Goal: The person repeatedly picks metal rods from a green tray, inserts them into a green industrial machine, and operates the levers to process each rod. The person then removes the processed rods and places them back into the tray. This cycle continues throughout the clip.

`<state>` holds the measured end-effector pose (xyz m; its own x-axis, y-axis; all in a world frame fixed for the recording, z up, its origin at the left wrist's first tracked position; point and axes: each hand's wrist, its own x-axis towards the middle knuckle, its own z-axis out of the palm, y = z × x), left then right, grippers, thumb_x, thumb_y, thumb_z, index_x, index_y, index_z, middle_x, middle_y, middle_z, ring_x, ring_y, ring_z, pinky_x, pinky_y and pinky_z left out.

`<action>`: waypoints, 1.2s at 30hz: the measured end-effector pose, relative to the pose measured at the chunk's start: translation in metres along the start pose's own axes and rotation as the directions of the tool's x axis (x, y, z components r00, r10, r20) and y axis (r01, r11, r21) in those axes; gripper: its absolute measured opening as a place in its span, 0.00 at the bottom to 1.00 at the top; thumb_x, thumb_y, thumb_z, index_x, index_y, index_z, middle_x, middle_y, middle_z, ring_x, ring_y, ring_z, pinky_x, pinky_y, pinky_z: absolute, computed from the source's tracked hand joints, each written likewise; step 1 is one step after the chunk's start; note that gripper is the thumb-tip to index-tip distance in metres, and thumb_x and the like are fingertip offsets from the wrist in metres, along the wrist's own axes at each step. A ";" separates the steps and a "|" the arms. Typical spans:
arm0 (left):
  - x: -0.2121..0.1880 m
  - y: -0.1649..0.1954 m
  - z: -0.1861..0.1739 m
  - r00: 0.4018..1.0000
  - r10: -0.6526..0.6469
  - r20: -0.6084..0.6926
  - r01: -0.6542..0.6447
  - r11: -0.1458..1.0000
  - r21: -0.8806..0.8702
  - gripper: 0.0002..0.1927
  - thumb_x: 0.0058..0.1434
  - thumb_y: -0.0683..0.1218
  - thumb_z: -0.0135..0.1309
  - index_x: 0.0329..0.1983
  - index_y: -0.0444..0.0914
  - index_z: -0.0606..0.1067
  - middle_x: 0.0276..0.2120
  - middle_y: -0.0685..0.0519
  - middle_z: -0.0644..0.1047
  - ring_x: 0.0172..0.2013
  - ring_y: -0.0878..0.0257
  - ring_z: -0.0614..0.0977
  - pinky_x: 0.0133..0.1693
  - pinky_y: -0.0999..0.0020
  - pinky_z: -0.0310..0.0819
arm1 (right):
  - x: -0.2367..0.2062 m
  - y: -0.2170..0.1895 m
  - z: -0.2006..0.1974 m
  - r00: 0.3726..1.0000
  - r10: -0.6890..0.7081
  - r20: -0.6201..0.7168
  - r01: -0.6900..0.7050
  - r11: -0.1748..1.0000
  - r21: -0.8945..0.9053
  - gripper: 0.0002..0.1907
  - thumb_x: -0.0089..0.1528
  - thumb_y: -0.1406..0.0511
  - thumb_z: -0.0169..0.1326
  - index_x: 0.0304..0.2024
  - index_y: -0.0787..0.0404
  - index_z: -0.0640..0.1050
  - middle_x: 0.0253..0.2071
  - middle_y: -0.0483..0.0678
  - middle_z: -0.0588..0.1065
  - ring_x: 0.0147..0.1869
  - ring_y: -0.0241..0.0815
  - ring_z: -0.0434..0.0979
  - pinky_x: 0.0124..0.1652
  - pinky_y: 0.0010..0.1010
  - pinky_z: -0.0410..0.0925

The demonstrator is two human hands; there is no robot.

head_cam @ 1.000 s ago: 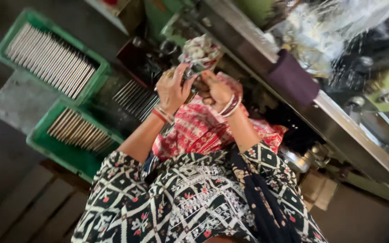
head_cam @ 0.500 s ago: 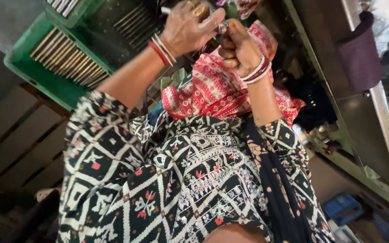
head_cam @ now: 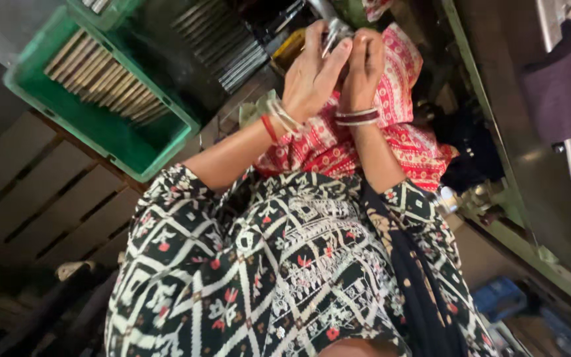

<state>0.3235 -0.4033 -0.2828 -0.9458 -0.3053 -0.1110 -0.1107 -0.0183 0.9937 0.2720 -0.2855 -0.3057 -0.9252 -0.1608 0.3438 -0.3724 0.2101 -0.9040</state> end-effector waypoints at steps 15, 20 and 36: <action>0.019 -0.165 -0.130 0.994 -0.108 -0.011 0.079 0.648 0.758 0.11 0.65 0.40 0.54 0.46 0.45 0.83 0.44 0.40 0.78 0.45 0.40 0.80 0.47 0.47 0.74 | -0.040 -0.006 -0.064 0.644 0.601 0.473 -0.714 0.250 0.654 0.06 0.74 0.57 0.49 0.51 0.47 0.70 0.26 0.36 0.56 0.22 0.27 0.48 0.21 0.19 0.45; 0.016 -0.163 -0.134 0.984 0.178 0.019 -0.141 0.704 0.697 0.18 0.49 0.40 0.61 0.45 0.40 0.82 0.43 0.38 0.76 0.45 0.38 0.78 0.48 0.47 0.73 | -0.032 -0.008 -0.070 0.617 0.656 0.435 -0.706 0.218 0.674 0.05 0.76 0.59 0.51 0.47 0.49 0.69 0.27 0.36 0.55 0.24 0.27 0.48 0.21 0.19 0.43; 0.017 -0.187 -0.110 0.997 -0.071 -0.042 0.077 0.636 0.768 0.10 0.68 0.37 0.46 0.50 0.40 0.72 0.46 0.35 0.76 0.46 0.36 0.78 0.45 0.45 0.74 | -0.045 0.023 -0.074 0.621 0.623 0.477 -0.705 0.177 0.687 0.05 0.75 0.57 0.51 0.48 0.48 0.73 0.26 0.36 0.55 0.24 0.28 0.47 0.19 0.17 0.43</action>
<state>0.3614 -0.5096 -0.4687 -0.9220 -0.3427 -0.1804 -0.3781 0.6955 0.6111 0.2994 -0.2024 -0.3234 -0.7712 -0.4285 -0.4708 0.6365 -0.5119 -0.5769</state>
